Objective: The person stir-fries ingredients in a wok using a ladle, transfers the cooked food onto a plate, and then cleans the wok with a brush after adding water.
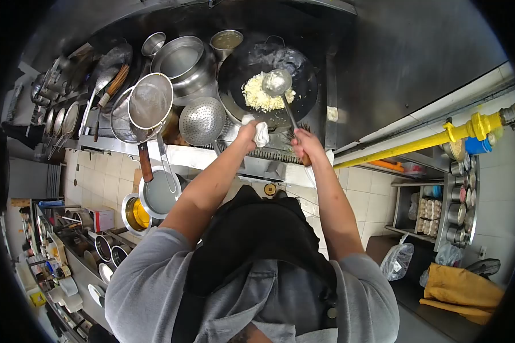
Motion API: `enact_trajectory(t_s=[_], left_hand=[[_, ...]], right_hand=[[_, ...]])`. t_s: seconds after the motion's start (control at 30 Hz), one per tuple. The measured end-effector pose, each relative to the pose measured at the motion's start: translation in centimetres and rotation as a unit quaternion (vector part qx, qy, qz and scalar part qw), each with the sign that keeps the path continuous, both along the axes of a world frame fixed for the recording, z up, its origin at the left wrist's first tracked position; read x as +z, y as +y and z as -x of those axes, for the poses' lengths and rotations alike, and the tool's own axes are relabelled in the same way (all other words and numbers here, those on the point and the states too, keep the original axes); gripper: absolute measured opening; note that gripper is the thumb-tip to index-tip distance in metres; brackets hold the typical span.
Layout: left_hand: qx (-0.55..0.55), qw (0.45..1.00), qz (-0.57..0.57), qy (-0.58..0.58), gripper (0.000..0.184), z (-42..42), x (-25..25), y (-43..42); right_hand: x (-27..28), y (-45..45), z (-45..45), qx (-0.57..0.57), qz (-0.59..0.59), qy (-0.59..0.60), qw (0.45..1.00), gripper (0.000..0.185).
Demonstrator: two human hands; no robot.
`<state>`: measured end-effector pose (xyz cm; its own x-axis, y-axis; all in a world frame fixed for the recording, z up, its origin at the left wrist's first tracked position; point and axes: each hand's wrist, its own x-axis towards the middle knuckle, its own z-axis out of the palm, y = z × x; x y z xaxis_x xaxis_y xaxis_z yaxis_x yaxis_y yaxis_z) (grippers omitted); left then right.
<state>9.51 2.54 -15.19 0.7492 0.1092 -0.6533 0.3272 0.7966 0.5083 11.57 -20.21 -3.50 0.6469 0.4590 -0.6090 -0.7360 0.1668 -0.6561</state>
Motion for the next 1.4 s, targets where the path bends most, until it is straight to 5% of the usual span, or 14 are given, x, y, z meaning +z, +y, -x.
enact_trajectory(t_s=[0.07,0.1,0.17,0.23,0.3,0.37,0.43,0.6,0.77,1.03,1.13,1.3,1.4], left_hand=[[0.025,1.000,0.004,0.008,0.022,2.1,2.8,-0.4],[0.050,0.999,0.011,0.010,0.022,3.2,3.9,-0.4],[0.055,0.998,-0.013,0.019,0.023,6.1,4.0,-0.1],[0.026,0.998,-0.053,0.020,0.021,10.1,5.9,-0.1],[0.039,0.996,-0.077,0.036,0.017,12.7,3.8,-0.5],[0.008,0.997,-0.070,0.018,0.015,15.5,3.3,-1.1],[0.010,0.996,-0.091,0.002,0.017,16.5,4.8,-2.3],[0.058,0.996,-0.057,-0.024,0.033,19.2,7.6,-4.2],[0.032,0.997,-0.060,0.024,0.026,19.6,6.5,-5.8],[0.034,0.999,-0.025,0.006,0.020,17.1,5.1,-4.9],[0.020,1.000,-0.016,-0.008,0.020,14.4,5.0,-3.4],[-0.019,0.999,-0.011,-0.036,0.024,8.3,5.6,-0.8],[-0.081,0.996,0.024,0.002,0.029,4.0,6.4,0.3]], right_hand=[[-0.8,1.6,-1.6,0.100,0.276,-0.183,0.938,0.037],[-0.3,1.7,-1.3,0.103,0.272,-0.181,0.939,0.037],[3.3,1.2,0.8,0.117,0.432,-0.389,0.805,0.035],[5.9,-1.2,1.6,0.135,0.347,-0.344,0.862,0.038],[4.0,-4.0,1.6,0.109,0.164,-0.116,0.974,0.039],[-0.2,-4.3,-0.5,0.096,0.148,-0.084,0.981,0.033],[1.0,-2.1,-1.2,0.167,0.325,-0.345,0.864,0.033],[3.1,-5.4,1.1,0.095,0.360,-0.348,0.860,0.033],[-0.5,-3.3,-3.5,0.165,0.288,-0.263,0.906,0.050],[-1.5,2.7,-5.9,0.092,0.341,-0.334,0.874,0.047],[-0.9,1.2,-6.3,0.198,0.151,-0.191,0.949,0.036],[2.5,-5.2,-3.1,0.252,0.158,-0.197,0.934,0.036],[1.0,-6.0,-3.8,0.235,0.317,-0.231,0.889,0.039]])
